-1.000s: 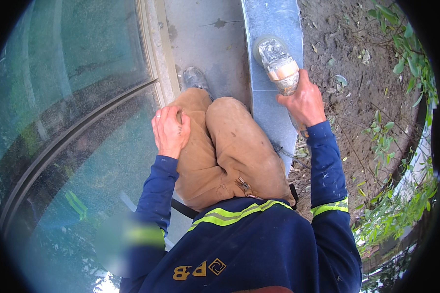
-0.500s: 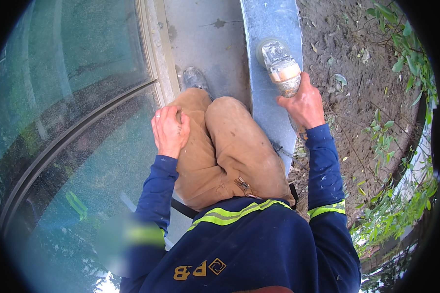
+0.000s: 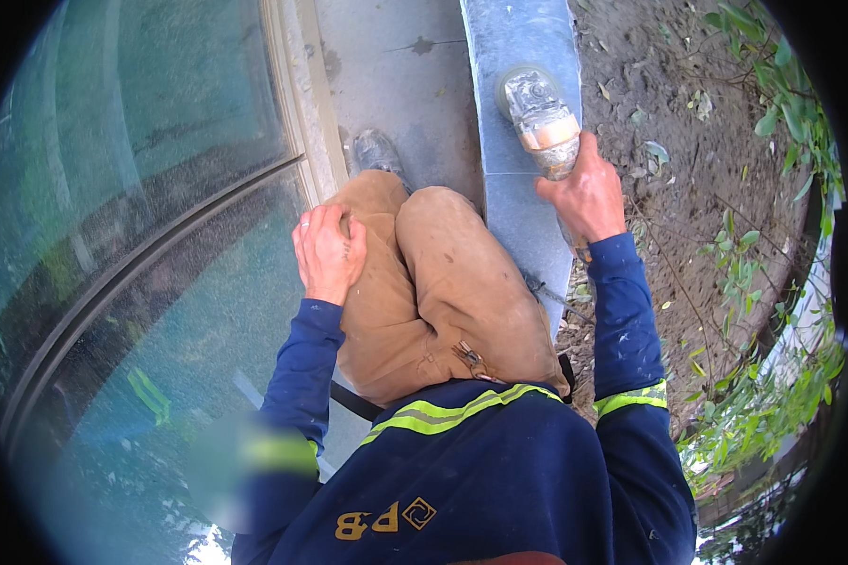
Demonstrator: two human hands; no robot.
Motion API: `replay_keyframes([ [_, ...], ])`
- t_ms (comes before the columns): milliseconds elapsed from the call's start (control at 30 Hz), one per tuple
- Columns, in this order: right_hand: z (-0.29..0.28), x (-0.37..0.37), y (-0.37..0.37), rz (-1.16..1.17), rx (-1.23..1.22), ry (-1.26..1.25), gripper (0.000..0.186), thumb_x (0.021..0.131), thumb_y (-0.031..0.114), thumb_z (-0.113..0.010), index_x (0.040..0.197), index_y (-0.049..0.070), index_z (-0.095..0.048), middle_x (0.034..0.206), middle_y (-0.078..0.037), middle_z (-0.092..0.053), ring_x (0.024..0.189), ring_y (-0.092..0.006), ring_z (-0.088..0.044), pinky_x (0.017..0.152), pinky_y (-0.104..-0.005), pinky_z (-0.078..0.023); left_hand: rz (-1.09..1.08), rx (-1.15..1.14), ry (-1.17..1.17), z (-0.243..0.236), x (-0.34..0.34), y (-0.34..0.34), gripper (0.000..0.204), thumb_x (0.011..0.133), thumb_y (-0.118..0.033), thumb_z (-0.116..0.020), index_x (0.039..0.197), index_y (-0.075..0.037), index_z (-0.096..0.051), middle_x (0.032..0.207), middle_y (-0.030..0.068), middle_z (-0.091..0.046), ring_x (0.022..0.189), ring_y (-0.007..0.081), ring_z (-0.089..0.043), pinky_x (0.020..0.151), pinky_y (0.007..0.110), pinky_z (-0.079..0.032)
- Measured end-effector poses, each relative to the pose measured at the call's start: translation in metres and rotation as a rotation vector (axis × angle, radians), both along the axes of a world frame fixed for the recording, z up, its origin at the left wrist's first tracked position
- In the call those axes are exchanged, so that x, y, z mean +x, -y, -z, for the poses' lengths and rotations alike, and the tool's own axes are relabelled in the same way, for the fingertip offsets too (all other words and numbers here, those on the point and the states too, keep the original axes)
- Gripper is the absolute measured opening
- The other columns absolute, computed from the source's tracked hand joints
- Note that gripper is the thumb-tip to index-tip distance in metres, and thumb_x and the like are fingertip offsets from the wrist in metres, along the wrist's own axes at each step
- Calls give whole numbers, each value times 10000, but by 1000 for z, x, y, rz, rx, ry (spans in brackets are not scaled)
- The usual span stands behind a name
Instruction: The person uses an angle grinder to smooth the surface of a long gray stone slab. They hold the tool with both hands and move it along the slab's length, generating dust as they work.
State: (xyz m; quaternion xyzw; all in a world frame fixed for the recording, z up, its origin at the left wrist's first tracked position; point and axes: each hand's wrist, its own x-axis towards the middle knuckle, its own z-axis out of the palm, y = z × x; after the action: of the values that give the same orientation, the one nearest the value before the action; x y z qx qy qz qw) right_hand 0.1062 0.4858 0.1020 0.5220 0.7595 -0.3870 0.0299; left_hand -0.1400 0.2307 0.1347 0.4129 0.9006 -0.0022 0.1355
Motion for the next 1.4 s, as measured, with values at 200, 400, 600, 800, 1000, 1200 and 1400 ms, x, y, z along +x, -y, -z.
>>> replay_keyframes([
  [200, -5, -2, 0, -15, 22, -16, 661, 696, 238, -831, 1193, -46, -501, 953, -309, -712, 904, -481, -706, 802, -518, -562, 3, 18, 4, 1, 1, 0, 236, 855, -219, -670, 1028, -66, -718, 1050, 113, -681, 1072, 327, -603, 1000, 455, -433],
  [400, 1, -3, -4, -28, 15, -36, 657, 700, 228, -830, 1195, -51, -500, 941, -312, -709, 898, -482, -704, 792, -517, -564, 4, -9, -3, 1, 2, -1, 241, 856, -221, -670, 1032, -64, -720, 1056, 114, -683, 1085, 323, -603, 1013, 457, -429],
  [600, 3, -2, 1, -25, 46, -34, 659, 705, 222, -834, 1201, -52, -497, 926, -316, -706, 891, -488, -701, 786, -519, -564, -8, -15, 3, 0, 4, -2, 232, 863, -217, -667, 1033, -69, -720, 1063, 116, -689, 1101, 324, -603, 1014, 456, -430],
  [800, 3, -1, 1, -88, 49, -48, 642, 705, 227, -822, 1178, -57, -495, 923, -315, -705, 888, -490, -700, 784, -526, -561, 2, -13, -4, 0, 4, 0, 213, 873, -209, -666, 1035, -79, -711, 1058, 116, -694, 1107, 330, -604, 990, 455, -440],
  [1000, 2, 1, -3, -29, 103, -43, 633, 705, 229, -821, 1178, -40, -497, 928, -319, -702, 889, -497, -695, 778, -531, -559, 5, -1, -3, 1, 2, 1, 213, 875, -214, -661, 1031, -78, -710, 1056, 114, -693, 1103, 330, -604, 992, 453, -440],
  [1200, -1, -4, -3, -59, 54, -21, 642, 703, 239, -820, 1176, -45, -493, 941, -329, -699, 902, -498, -694, 788, -533, -558, -7, 8, -1, 0, 3, 1, 230, 852, -214, -671, 1021, -68, -721, 1057, 113, -691, 1083, 327, -608, 1013, 458, -432],
  [1400, 2, -6, -7, -11, 59, -21, 652, 700, 240, -823, 1189, -34, -489, 922, -321, -702, 890, -498, -695, 788, -536, -560, -9, -2, 1, 3, 2, 2, 233, 855, -221, -667, 1025, -70, -721, 1071, 116, -689, 1087, 329, -605, 1018, 457, -429],
])
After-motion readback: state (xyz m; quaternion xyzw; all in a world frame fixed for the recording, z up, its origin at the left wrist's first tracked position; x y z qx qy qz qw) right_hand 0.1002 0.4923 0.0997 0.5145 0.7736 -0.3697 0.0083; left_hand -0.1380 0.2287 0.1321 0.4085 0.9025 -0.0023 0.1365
